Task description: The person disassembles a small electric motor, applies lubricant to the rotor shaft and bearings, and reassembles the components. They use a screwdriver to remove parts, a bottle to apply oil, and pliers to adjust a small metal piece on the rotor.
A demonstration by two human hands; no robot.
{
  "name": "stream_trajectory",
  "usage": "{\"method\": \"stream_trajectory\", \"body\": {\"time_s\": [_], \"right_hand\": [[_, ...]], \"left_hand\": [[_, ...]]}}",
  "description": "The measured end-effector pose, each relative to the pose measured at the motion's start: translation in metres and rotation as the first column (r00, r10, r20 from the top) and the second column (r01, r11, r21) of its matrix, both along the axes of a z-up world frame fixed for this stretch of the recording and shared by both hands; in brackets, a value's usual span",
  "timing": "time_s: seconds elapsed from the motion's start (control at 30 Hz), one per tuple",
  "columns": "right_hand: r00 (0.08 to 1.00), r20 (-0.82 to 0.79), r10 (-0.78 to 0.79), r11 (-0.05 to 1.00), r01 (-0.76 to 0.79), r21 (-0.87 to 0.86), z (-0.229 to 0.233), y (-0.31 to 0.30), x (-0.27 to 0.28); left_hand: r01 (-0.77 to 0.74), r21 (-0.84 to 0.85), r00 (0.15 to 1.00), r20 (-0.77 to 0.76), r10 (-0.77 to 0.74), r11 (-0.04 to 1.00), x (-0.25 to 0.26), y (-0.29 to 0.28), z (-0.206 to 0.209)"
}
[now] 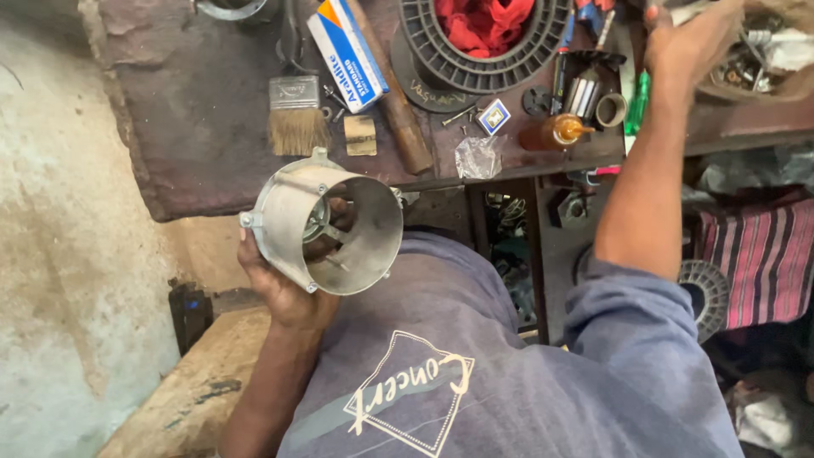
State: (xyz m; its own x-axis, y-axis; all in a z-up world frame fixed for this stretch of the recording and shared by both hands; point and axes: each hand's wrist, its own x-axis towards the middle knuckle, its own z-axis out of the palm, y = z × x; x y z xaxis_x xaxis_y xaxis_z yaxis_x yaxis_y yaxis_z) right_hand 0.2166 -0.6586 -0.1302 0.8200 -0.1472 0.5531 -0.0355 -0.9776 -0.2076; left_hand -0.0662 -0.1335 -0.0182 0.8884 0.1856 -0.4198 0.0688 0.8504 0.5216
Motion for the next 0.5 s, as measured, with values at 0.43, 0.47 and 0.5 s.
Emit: {"method": "stream_trajectory", "body": {"time_s": [0.43,0.47,0.5], "right_hand": [[0.520,-0.373,0.768,0.559,-0.829,-0.005,0.221,0.258,-0.094],[0.481,-0.425,0.767,0.531,-0.847,-0.001,0.225,0.272,-0.093],[0.454,-0.457,0.765,0.514,-0.858,0.008,0.230,0.279,-0.094]], "left_hand": [[0.244,-0.348,0.967,0.153,-0.202,0.905,0.014,-0.033,0.002],[0.283,-0.397,0.957,0.177,-0.229,0.873,0.013,-0.032,0.005],[0.320,-0.444,0.946,0.205,-0.253,0.837,0.012,-0.030,0.009]]}}
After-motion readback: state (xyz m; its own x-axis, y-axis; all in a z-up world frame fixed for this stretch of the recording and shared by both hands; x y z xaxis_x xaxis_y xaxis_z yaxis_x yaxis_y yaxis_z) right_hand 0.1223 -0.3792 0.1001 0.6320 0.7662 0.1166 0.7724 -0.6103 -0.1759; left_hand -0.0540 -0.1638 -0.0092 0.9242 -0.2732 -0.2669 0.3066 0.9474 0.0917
